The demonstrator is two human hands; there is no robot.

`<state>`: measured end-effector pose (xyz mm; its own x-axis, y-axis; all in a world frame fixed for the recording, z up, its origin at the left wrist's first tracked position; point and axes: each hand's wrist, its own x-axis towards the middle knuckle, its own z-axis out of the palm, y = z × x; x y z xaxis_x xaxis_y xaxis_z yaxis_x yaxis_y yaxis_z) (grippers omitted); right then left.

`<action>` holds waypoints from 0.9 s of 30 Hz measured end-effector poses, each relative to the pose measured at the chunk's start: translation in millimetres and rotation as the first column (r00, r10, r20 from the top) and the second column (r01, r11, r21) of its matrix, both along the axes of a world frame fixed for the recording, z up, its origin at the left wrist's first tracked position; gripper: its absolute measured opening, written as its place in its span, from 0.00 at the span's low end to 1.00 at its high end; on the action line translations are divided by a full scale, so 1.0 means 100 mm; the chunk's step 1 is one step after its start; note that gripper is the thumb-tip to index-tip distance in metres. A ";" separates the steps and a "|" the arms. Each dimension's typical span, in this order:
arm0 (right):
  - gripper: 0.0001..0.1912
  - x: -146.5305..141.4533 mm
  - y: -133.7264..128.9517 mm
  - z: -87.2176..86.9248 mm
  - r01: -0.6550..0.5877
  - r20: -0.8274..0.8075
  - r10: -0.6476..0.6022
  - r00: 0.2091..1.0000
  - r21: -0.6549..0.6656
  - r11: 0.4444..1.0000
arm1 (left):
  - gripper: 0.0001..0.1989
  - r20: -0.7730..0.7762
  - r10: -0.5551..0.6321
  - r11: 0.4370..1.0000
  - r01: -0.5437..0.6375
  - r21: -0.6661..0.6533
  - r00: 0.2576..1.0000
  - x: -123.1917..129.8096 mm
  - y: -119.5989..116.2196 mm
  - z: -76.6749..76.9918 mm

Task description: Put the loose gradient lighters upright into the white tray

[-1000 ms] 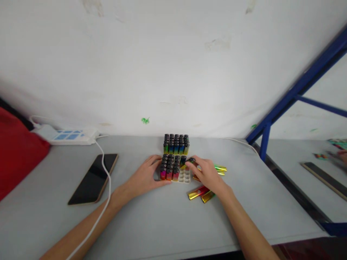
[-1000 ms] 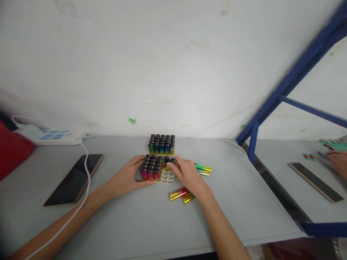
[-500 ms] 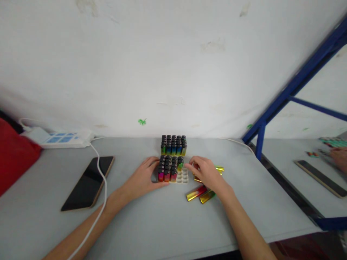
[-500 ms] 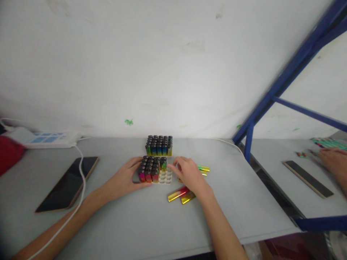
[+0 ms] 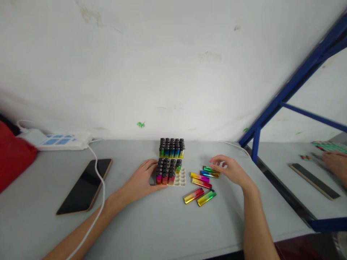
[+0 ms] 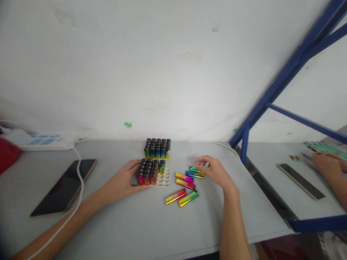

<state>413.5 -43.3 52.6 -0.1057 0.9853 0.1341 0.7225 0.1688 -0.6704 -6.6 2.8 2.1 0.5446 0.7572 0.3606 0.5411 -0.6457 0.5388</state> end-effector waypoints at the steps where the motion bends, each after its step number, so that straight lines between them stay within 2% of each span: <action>1: 0.16 -0.06 -0.01 0.03 -0.037 -0.009 0.037 0.999 -0.015 0.999 | 0.33 0.002 0.000 1.000 0.000 0.001 1.000 0.00 0.00 0.00; 4: 0.12 -0.25 -0.02 0.07 -0.148 -0.010 0.148 0.989 -0.069 0.987 | 0.34 0.014 0.002 1.000 -0.002 0.009 1.000 0.00 0.00 0.00; 7: 0.04 -0.42 -0.01 0.03 -0.213 0.040 0.218 0.975 -0.100 0.972 | 0.34 0.012 0.000 1.000 0.000 0.004 1.000 0.01 -0.01 0.02; 9: 0.01 -0.51 0.00 -0.01 -0.210 0.091 0.221 0.971 -0.111 0.971 | 0.34 0.007 -0.001 1.000 0.001 -0.005 1.000 0.01 -0.01 0.03; 15: 0.04 -0.57 0.02 -0.02 -0.192 0.157 0.202 0.967 -0.078 0.978 | 0.35 0.006 -0.005 1.000 0.005 0.003 1.000 0.01 0.01 0.00; 20: 0.11 -0.41 0.04 -0.01 -0.115 0.108 0.109 0.988 0.055 0.992 | 0.36 0.019 -0.002 1.000 0.002 -0.007 1.000 0.00 0.03 -0.02; 27: 0.10 -0.05 0.11 -0.17 0.077 0.180 -0.106 0.978 0.161 0.984 | 0.35 0.010 -0.003 1.000 0.003 -0.017 1.000 0.01 0.02 0.03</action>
<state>408.8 -32.5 35.9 -0.0532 0.9616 0.2693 0.8498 0.1853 -0.4935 -5.5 4.3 4.9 0.5433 0.7617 0.3530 0.5337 -0.6380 0.5551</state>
